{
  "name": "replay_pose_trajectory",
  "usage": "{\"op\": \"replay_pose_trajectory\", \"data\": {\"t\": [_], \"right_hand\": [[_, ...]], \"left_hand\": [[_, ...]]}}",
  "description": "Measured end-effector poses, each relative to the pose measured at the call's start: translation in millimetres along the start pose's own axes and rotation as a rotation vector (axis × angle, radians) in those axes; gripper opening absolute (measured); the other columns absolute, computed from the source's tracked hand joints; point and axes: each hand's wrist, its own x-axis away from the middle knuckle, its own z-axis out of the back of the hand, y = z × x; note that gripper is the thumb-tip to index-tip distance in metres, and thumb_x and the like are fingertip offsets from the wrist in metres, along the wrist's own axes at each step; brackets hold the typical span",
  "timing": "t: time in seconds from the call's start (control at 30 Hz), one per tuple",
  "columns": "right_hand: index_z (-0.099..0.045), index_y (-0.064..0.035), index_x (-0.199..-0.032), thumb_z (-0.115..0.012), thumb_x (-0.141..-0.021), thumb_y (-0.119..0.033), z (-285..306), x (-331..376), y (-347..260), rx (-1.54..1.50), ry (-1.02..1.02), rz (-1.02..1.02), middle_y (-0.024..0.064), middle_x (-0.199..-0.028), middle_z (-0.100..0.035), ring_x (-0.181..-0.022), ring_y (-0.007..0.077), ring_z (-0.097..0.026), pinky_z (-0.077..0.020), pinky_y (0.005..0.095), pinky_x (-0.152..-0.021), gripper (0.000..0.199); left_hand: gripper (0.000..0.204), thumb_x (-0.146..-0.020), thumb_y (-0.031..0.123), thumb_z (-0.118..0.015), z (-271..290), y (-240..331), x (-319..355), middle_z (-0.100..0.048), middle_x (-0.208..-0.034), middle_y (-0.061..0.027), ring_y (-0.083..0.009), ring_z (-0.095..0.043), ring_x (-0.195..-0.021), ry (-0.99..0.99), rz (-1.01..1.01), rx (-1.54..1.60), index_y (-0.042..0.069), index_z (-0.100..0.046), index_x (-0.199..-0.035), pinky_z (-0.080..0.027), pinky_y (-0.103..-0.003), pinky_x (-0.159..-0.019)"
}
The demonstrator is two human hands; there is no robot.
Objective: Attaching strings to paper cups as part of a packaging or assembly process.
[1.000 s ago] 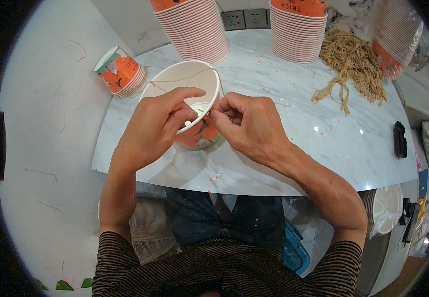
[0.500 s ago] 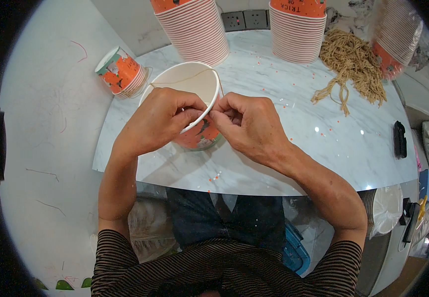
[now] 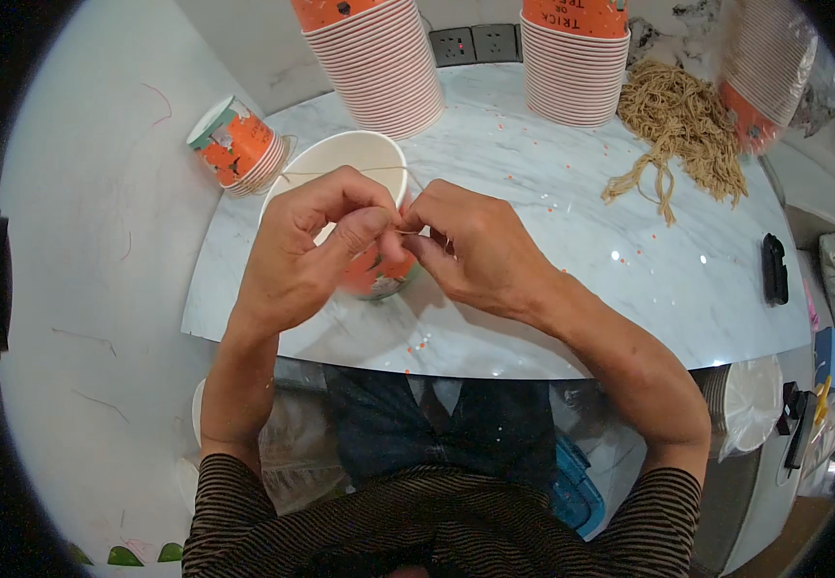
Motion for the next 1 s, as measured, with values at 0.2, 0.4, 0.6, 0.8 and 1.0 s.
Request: {"op": "replay_pose_trajectory", "data": {"t": [0.2, 0.4, 0.6, 0.8, 1.0], "right_hand": [[-0.071, -0.0092, -0.104, -0.074, -0.087, -0.009, 17, -3, 2, 0.276, 0.014, 0.235, 0.0087, -0.093, -0.068, -0.082, 0.0315, -0.069, -0.0552, 0.0430, -0.066, 0.017], [-0.065, -0.0092, -0.106, -0.074, -0.087, -0.005, 19, -1, -8, 0.159, 0.023, 0.254, 0.0071, -0.092, -0.066, -0.078, 0.0294, -0.067, -0.0524, 0.0403, -0.061, 0.021], [-0.063, -0.0061, -0.099, -0.070, -0.078, 0.012, 22, -5, -11, 0.035, 0.098, 0.426, 0.0070, -0.095, -0.065, -0.082, 0.0271, -0.068, -0.0548, 0.0376, -0.064, 0.028], [-0.066, -0.0036, -0.089, -0.066, -0.070, 0.019, 22, -4, -11, 0.004, 0.140, 0.464, 0.0086, -0.096, -0.064, -0.082, 0.0261, -0.067, -0.0551, 0.0354, -0.066, 0.029], [-0.070, -0.0034, -0.093, -0.064, -0.071, 0.019, 25, -4, -5, 0.052, 0.156, 0.408, 0.0088, -0.097, -0.064, -0.085, 0.0251, -0.067, -0.0548, 0.0345, -0.069, 0.032]], "left_hand": [[0.003, -0.101, 0.003, -0.063, -6, 6, 0, -0.069, -0.074, -0.0078, -0.0145, -0.066, -0.064, 0.072, 0.020, -0.272, 0.001, -0.063, -0.104, -0.051, -0.028, -0.061], [0.004, -0.102, 0.002, -0.063, -1, 5, 0, -0.072, -0.083, -0.0073, -0.0086, -0.066, -0.076, 0.176, 0.111, -0.368, -0.002, -0.063, -0.103, -0.054, -0.027, -0.070], [0.006, -0.100, 0.002, -0.061, 1, 16, 1, -0.073, -0.088, -0.0151, -0.0249, -0.069, -0.075, -0.021, -0.004, -0.631, -0.002, -0.064, -0.101, -0.055, -0.034, -0.072], [0.007, -0.099, 0.004, -0.062, 1, 16, 0, -0.072, -0.088, -0.0181, -0.0317, -0.068, -0.077, -0.119, -0.096, -0.681, -0.002, -0.066, -0.100, -0.054, -0.038, -0.073], [0.011, -0.100, 0.007, -0.063, 7, 23, -1, -0.072, -0.088, -0.0119, -0.0200, -0.067, -0.076, -0.232, 0.003, -0.552, -0.003, -0.067, -0.102, -0.055, -0.034, -0.073]]}}
